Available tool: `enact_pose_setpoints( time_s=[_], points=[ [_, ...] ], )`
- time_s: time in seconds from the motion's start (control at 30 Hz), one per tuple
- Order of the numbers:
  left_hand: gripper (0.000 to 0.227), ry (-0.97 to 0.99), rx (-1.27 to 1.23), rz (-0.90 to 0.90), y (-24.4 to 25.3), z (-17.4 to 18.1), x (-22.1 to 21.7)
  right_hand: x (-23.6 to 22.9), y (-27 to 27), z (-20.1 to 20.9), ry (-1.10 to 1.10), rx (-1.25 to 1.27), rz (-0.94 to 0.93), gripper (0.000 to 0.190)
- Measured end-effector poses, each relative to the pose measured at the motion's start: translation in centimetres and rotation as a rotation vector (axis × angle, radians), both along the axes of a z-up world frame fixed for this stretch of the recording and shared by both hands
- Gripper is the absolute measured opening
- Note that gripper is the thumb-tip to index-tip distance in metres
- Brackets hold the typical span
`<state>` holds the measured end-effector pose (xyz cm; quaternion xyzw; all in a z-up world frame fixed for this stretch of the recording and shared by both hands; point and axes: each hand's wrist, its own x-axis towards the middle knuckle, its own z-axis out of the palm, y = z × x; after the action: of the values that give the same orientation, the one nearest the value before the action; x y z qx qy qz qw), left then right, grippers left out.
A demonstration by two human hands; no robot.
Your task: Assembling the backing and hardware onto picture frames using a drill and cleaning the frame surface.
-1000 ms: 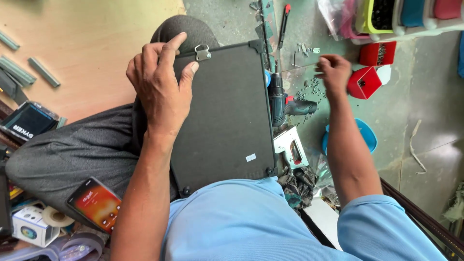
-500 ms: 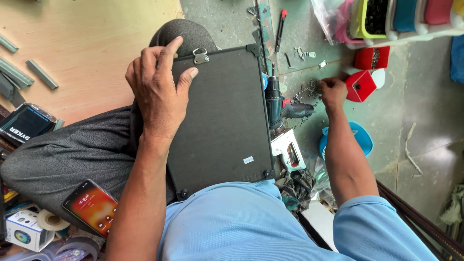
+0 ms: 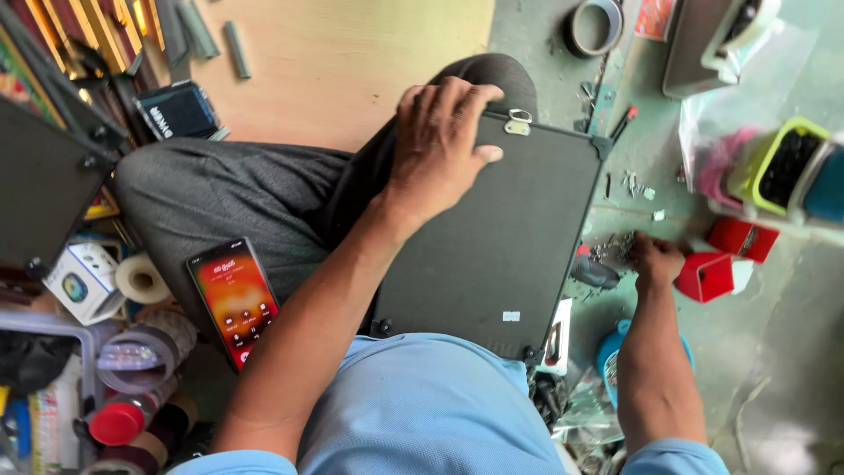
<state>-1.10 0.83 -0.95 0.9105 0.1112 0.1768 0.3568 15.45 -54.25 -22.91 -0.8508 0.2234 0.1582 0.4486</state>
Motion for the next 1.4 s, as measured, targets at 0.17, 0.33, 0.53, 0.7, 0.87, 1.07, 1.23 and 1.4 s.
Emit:
enact_pose_setpoints(
  time_s=[0.17, 0.33, 0.53, 0.7, 0.87, 1.07, 1.23, 1.4],
  points=[
    [0.061, 0.004, -0.017, 0.043, -0.3, -0.1, 0.1, 0.7, 1.3, 1.4, 0.042, 0.048, -0.033, 0.022],
    [0.056, -0.003, -0.034, 0.053, -0.5, 0.2, 0.4, 2.7, 4.6, 5.7, -0.053, 0.265, -0.044, 0.012],
    [0.046, 0.044, -0.011, 0.018, -1.4, 0.8, 0.7, 0.4, 20.1, 20.9, -0.308, 0.735, 0.109, 0.008],
    [0.047, 0.009, -0.009, 0.048, -1.3, 0.6, 0.6, -2.7, 30.7, 26.9, -0.306, 0.822, 0.412, 0.008],
    [0.05, 0.021, -0.062, 0.07, -1.0, 0.9, 0.6, -5.2, 36.5, 27.7, -0.265, 0.679, 0.692, 0.004],
    [0.046, 0.052, -0.103, 0.058, -0.9, 1.2, 1.0, -5.7, 38.3, 27.1, -0.333, 0.376, 0.856, 0.007],
    [0.042, 0.097, -0.121, 0.049, -0.5, 1.3, 1.6, -5.6, 38.9, 26.4, -0.469, 0.151, 0.943, 0.008],
    [0.039, 0.152, -0.133, 0.048, -0.5, 1.0, 2.1, -5.4, 38.9, 25.9, -0.64, -0.061, 1.053, 0.013]
  ],
)
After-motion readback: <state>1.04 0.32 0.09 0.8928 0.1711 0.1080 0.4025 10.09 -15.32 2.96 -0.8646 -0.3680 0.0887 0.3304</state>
